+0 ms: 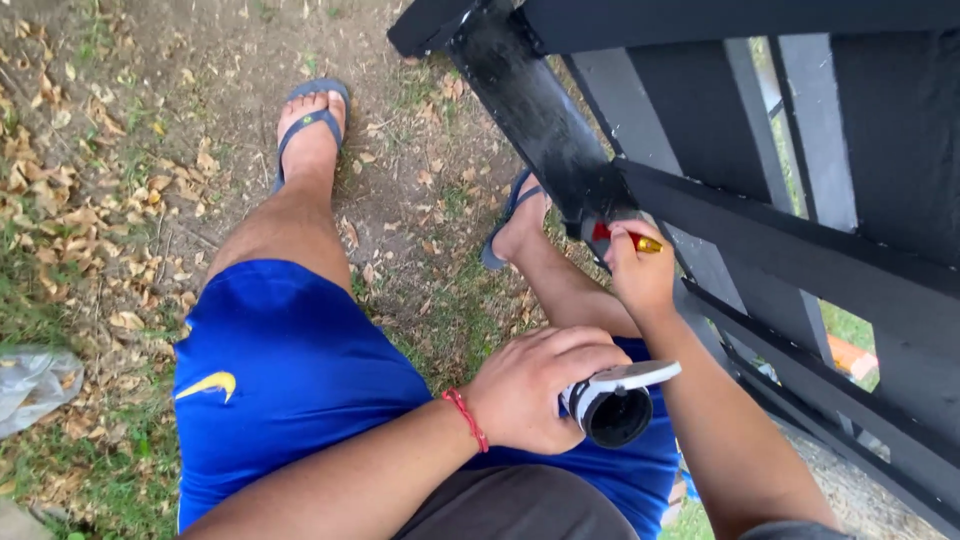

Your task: Painting a wooden bench with black paint using a brush.

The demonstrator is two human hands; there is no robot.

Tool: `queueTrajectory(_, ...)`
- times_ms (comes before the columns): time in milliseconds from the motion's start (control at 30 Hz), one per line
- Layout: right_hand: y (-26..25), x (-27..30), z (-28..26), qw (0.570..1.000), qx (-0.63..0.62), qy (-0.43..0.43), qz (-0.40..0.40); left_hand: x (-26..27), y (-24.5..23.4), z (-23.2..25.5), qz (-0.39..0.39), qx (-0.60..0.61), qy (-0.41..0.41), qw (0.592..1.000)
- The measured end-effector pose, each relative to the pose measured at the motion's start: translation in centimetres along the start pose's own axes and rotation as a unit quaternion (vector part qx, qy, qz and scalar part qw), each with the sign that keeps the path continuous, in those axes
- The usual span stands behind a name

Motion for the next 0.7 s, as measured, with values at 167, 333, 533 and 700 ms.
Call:
queueTrajectory(167,-1.9,0.6,-2.8,0.966,0.153,-0.208,0.014,0.2,-0.3,-0.3,-0.006,0.002,-0.021,1.000)
queueTrajectory(333,4.1,-3.8,-2.4,0.999,0.014,-0.018,-0.022,0.0,-0.4,0.6,-0.016,0.006,0.023,1.000)
queueTrajectory(533,9.1,-9.4,-7.8,0.971,-0.234,-0.017,-0.041,0.2,0.6,-0.4,-0.029,-0.027,0.039,0.998)
queueTrajectory(700,7.5,-9.8,-8.9,0.944,-0.326,-0.053,0.002,0.1,-0.2,-0.4,-0.021,-0.016,0.016,1.000)
Point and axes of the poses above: each hand's wrist, its own x-axis away from the middle knuckle, its own y-axis out of the palm, z = x × y, the point moved 7 cm from there along -x, towards the middle knuckle, and after that the axes turned 10 degrees about -y, right-handed, at the moved point
